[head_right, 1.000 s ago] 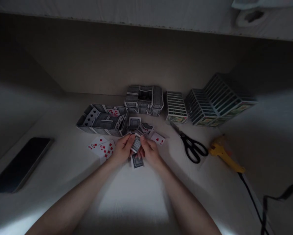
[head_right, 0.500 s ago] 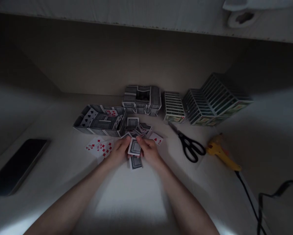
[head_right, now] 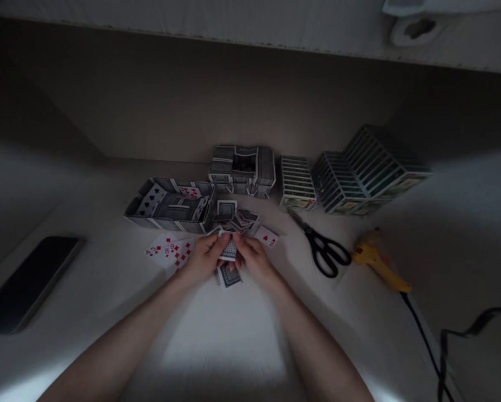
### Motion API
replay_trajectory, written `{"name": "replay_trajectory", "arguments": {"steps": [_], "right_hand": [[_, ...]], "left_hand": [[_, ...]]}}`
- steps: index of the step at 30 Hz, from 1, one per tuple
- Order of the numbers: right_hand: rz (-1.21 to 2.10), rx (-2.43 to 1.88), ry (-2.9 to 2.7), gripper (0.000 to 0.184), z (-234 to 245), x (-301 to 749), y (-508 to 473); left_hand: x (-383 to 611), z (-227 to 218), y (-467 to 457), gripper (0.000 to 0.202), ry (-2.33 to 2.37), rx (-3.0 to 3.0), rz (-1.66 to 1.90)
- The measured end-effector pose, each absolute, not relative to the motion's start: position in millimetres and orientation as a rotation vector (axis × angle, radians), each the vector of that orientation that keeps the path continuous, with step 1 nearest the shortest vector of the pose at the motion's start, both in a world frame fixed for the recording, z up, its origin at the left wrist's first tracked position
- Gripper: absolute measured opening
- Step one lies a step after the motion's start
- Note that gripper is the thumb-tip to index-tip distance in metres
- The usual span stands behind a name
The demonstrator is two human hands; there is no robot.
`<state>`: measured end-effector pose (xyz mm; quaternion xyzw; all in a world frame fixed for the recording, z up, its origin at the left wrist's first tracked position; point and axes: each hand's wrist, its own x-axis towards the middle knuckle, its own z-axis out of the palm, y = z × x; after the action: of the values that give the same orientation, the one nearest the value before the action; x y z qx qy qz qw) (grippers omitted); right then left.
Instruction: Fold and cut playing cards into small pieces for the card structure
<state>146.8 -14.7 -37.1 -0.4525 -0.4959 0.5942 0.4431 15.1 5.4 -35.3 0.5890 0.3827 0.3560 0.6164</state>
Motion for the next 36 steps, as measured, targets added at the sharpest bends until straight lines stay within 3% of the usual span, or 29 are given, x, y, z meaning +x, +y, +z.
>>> {"name": "replay_trajectory", "arguments": {"steps": [5,22,32,36], "right_hand": [[1.589,-1.029,-1.215,0.056,-39,143,-13],[1.404,-1.145,-1.101,0.05,-34,131,-14],[1.008,-1.389,-1.219,0.047,-53,131,-18],[1.156,-1.269,-1.169,0.047,-50,133,-17]], "left_hand": [[20,-37,4,0.047,0.915,1.254,0.886],[19,-43,7,0.051,0.952,1.355,0.917],[20,-47,5,0.048,1.07,1.474,0.989],[21,-47,4,0.047,1.04,1.42,0.994]]}}
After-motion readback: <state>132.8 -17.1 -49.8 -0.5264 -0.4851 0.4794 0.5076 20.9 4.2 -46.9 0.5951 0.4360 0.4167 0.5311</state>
